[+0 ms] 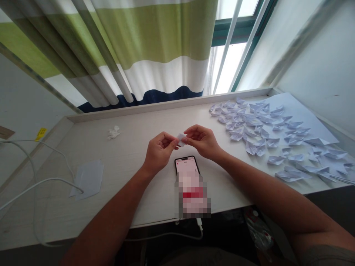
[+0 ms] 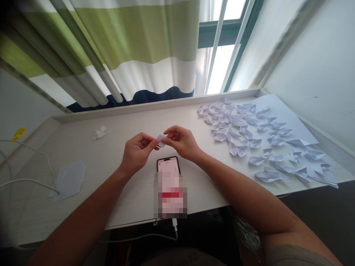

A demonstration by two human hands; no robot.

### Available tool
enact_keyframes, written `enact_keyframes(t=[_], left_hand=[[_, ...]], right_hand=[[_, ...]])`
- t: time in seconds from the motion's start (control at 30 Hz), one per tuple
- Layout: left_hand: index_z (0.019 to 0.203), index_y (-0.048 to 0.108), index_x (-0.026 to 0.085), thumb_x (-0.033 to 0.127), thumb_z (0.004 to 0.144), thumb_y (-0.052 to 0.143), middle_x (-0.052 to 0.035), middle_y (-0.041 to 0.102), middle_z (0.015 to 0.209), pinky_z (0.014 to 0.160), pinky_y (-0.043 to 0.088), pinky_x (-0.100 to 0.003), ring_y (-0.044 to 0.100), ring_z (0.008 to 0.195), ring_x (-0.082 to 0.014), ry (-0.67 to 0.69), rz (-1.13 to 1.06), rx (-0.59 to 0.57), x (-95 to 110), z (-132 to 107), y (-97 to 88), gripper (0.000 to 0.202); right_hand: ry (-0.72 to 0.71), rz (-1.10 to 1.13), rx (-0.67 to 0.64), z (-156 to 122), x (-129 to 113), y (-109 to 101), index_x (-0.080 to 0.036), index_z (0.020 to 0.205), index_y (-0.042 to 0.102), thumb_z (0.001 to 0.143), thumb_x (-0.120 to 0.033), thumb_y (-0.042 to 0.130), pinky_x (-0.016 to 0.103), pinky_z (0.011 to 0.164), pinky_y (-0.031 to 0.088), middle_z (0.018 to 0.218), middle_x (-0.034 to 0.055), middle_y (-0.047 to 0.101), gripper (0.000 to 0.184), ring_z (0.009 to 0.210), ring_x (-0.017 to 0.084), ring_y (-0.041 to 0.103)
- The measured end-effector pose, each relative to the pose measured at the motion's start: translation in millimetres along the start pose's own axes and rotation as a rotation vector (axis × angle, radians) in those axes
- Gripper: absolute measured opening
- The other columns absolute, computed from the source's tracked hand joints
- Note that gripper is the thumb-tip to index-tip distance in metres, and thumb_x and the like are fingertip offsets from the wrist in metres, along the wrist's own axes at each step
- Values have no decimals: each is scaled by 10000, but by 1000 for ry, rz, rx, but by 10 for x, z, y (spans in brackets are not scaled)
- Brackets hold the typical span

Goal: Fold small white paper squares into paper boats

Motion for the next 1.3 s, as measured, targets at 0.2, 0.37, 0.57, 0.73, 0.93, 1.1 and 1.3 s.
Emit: enact_keyframes(t=[0.2, 0.37, 0.57, 0.73, 0.93, 1.1, 1.3], left_hand=[[1001, 719, 184, 439, 821, 892, -43, 821, 785, 700, 648, -334, 770, 685, -201, -25, 4, 20, -50, 13, -40, 356], [969, 801, 153, 416, 859, 852, -76, 834, 829, 641, 638, -315, 788, 715, -215, -41, 47, -15, -124, 29, -25, 289], [895, 798, 149, 468, 860, 848, -87, 830, 807, 633, 640, -312, 800, 729, -229, -67, 132, -33, -102, 13, -33, 325], [883, 790, 152, 507, 872, 829, -100, 829, 805, 639, 646, -324, 807, 744, -244, -76, 174, -70, -109, 2, -8, 358], [892, 768, 152, 493, 868, 823, -98, 828, 809, 611, 631, -300, 808, 736, -236, -109, 75, -127, -193, 7, 86, 346], [932, 770, 163, 477, 869, 836, -61, 796, 697, 532, 570, -240, 753, 618, -183, -102, 134, -168, -192, 21, 77, 328], [963, 791, 178, 444, 901, 823, -50, 800, 723, 460, 537, -219, 744, 572, -166, -28, 30, -67, -141, 49, -24, 275]], right_hand=[[29, 89, -48, -4, 31, 43, -186, 965, 776, 786, -457, 932, 396, 790, 690, 838, 44, 813, 360, 792, 204, 800], [27, 100, -48, -7, 69, 43, -186, 953, 781, 798, -445, 927, 413, 848, 684, 910, 56, 826, 335, 851, 207, 805], [65, 12, -44, -31, 89, 58, -183, 1025, 807, 821, -481, 895, 394, 830, 664, 918, 60, 830, 372, 838, 201, 793], [60, -81, -11, -45, 40, 53, -183, 899, 803, 804, -534, 887, 368, 744, 638, 849, 60, 823, 374, 783, 204, 778], [15, -83, -36, -24, -40, 58, -170, 836, 773, 841, -534, 852, 334, 688, 599, 780, 49, 790, 373, 721, 181, 734], [-32, -204, -73, -15, -121, 59, -185, 859, 777, 910, -489, 799, 356, 771, 608, 828, 45, 800, 308, 782, 185, 740], [-21, -276, -119, -25, -96, 47, -208, 1081, 800, 981, -466, 734, 298, 591, 566, 741, 8, 761, 284, 589, 132, 668]])
Point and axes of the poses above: each hand's wrist, its own z-axis towards the middle knuckle, its own y-axis out of the palm, x = y × z, the point moved 9 cm from there along z, towards the middle knuckle
